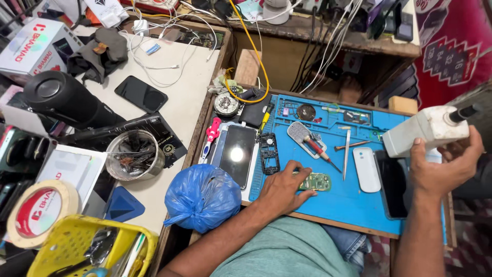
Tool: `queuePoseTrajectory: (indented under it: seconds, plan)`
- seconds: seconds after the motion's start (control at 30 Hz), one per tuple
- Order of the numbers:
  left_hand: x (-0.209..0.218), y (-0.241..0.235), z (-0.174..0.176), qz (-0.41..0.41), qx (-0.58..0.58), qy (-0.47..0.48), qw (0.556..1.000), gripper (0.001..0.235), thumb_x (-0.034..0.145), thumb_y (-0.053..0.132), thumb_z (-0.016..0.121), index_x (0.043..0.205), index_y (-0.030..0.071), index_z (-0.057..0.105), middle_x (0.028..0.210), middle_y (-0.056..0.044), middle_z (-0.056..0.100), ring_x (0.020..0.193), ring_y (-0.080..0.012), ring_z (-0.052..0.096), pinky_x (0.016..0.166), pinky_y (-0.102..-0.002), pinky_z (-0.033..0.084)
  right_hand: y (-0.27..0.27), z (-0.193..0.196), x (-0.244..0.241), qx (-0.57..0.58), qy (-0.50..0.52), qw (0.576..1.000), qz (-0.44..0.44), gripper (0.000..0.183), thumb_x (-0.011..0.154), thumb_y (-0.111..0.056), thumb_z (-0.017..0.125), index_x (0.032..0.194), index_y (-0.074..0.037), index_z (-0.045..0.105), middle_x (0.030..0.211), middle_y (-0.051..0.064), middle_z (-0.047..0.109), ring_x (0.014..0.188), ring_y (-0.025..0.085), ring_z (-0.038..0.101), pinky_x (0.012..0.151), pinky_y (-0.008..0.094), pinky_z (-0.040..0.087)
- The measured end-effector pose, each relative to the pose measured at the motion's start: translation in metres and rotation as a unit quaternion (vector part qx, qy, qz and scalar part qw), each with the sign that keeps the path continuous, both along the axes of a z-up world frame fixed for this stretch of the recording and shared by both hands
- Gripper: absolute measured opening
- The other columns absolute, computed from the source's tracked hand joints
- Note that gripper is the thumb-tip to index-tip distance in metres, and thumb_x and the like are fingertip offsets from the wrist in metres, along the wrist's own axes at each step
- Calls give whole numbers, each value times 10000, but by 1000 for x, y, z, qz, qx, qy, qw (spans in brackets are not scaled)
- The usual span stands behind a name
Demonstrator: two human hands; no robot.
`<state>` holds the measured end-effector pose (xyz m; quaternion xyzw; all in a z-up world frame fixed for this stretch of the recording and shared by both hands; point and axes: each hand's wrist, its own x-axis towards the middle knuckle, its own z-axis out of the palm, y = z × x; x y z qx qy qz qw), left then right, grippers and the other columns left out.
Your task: The person holds a small green circuit board and uses a white plastic spudger to scrape and clean its surface. They rotate the board to access different areas and continue scraping with the tool throughout the clip.
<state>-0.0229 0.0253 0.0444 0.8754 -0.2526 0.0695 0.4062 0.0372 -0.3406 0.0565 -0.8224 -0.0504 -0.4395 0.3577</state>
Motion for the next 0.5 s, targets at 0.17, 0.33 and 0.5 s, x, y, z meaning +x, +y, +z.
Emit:
queuePoseTrajectory:
  seconds: [0.17, 0.33, 0.5]
  plan:
    - [1, 1, 1, -5, 5, 12, 1000, 666, 814, 453, 824, 1345, 104, 625, 1277, -118, 573, 879, -345, 715, 729, -451, 605, -13, -12, 3, -16, 23, 1000, 0, 826, 976, -26, 888, 1581, -8, 328, 1379, 171, 576, 1271, 252, 645, 1124, 342, 560]
    - [0, 1, 2, 0, -9, 7, 1000, 667, 804, 460, 826, 1333, 102, 634, 1270, -122, 580, 875, -345, 720, 710, -453, 605, -19, -13, 7, -23, 56, 998, 5, 930, 957, -71, 907, 1627, -10, 265, 1379, 178, 585, 1290, 275, 641, 1169, 362, 545]
    - [1, 3, 1, -7, -25, 30, 999, 592, 856, 423, 796, 1331, 107, 636, 1274, -115, 587, 835, -310, 732, 719, -429, 619, -4, -3, 2, -46, 93, 994, -38, 994, 890, -175, 961, 1635, 11, 330, 1353, 190, 655, 1235, 283, 697, 1076, 385, 574]
